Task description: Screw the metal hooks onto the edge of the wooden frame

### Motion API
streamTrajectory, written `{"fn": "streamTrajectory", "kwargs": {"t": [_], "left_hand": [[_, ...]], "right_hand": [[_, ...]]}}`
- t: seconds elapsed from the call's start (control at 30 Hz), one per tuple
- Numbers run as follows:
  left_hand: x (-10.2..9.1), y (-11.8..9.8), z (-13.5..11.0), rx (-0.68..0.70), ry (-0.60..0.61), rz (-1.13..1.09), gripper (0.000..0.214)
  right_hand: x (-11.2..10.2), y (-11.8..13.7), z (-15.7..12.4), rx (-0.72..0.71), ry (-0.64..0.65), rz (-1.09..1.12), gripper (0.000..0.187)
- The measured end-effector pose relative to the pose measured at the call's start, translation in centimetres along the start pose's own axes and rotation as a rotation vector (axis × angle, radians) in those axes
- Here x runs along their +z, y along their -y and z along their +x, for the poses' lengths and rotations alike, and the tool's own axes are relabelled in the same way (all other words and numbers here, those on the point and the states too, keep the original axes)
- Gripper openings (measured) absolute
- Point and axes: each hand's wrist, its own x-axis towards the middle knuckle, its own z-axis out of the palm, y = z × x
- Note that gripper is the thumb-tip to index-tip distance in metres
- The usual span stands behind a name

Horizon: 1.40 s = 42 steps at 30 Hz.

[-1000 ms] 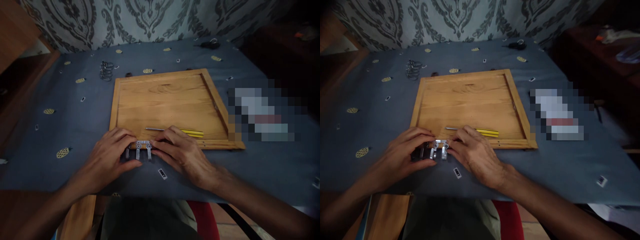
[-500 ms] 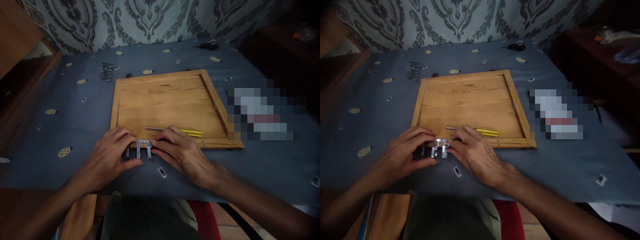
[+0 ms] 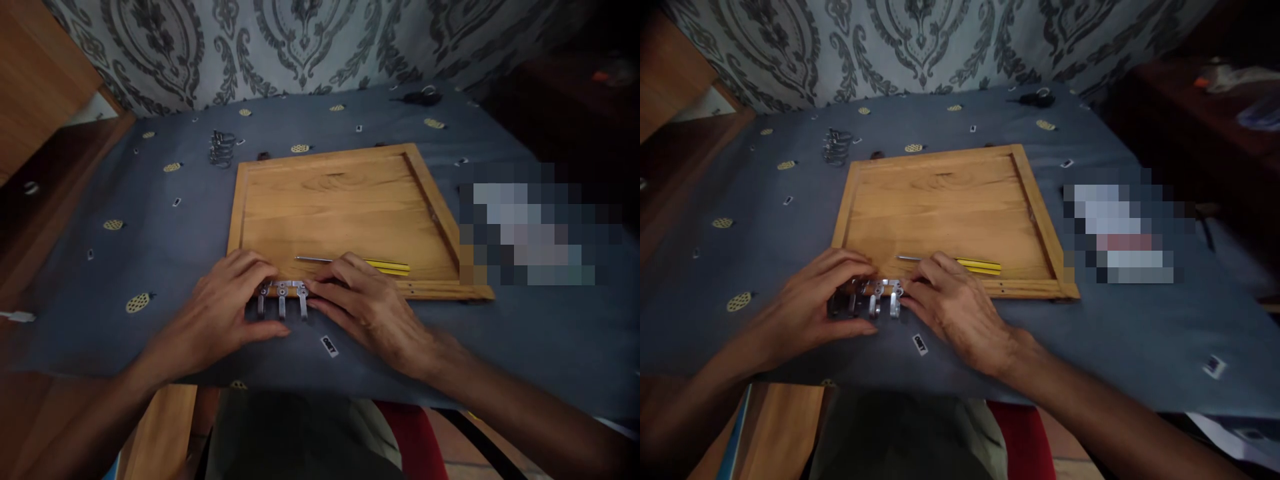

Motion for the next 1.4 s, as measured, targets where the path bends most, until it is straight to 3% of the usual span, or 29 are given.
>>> {"fn": "streamTrajectory", "kwargs": {"t": [0.13, 0.53, 1.17, 1.4], "left_hand": [[0.1, 0.1, 0.2, 0.064, -0.025, 0.046, 0.043], [1.5, -1.0, 1.5, 0.08, -0.035, 0.132, 0.041], [1.6, -0.9, 2.2, 0.11, -0.018, 0.059, 0.034], [1.9, -0.8, 2.4, 0.128, -0.042, 0.027, 0.032]], "right_hand": [[0.0, 0.0, 0.0, -0.005, 0.0, -0.004, 0.016], [0.0, 0.2, 0.1, 0.007, 0.001, -0.016, 0.02], [0.1, 0.5, 0.1, 0.019, 0.001, -0.032, 0.018], [-2.4, -0.1, 0.0, 0.056, -0.087, -0.07, 0.017]]}}
